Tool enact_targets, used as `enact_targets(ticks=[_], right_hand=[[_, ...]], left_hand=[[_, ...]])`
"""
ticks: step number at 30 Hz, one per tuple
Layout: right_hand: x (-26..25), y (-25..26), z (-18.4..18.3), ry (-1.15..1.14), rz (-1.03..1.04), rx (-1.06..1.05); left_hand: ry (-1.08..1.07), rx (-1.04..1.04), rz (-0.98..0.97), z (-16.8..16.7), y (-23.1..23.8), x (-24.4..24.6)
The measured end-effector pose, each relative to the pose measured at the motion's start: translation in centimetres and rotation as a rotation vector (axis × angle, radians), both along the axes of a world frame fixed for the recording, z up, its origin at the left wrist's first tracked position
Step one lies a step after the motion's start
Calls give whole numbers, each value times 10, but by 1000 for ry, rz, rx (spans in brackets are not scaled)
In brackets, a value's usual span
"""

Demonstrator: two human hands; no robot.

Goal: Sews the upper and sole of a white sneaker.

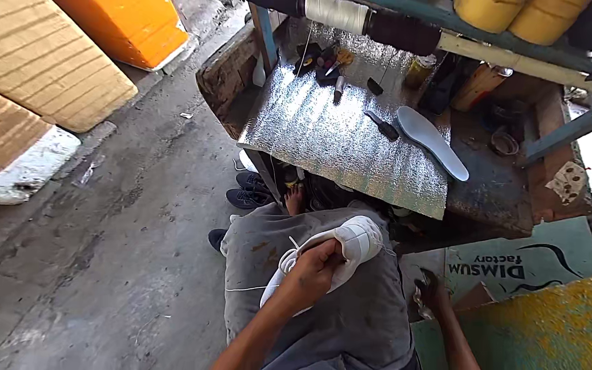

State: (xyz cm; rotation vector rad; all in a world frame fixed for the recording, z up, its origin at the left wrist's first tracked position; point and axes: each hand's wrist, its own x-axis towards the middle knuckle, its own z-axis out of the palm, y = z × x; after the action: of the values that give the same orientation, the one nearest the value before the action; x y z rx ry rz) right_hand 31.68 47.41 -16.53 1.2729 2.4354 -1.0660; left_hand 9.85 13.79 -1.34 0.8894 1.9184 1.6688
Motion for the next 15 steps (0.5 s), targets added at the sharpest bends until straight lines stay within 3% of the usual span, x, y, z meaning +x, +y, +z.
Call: enact_targets(ticks=[2,4,5,7,9,12,15], right_hand=[[-37,-38,63,346,19,15],[-76,-78,124,692,181,-7],[-92,-93,149,760,289,3],[-119,-112,175,722,449,119],[-132,-117,179,628,489,178],[-134,-115,182,556,517,238],[-130,-116,184,535,533,268]], left_hand=[[-1,-1,0,-1,3,0],[-11,-11,-9,0,7,-1],[-4,-34,-4,2,8,0],[117,-137,56,10,6,6],[398,-296,147,26,-10,15],[616,-525,225,51,-76,25],[623,-723,240,41,-151,18]])
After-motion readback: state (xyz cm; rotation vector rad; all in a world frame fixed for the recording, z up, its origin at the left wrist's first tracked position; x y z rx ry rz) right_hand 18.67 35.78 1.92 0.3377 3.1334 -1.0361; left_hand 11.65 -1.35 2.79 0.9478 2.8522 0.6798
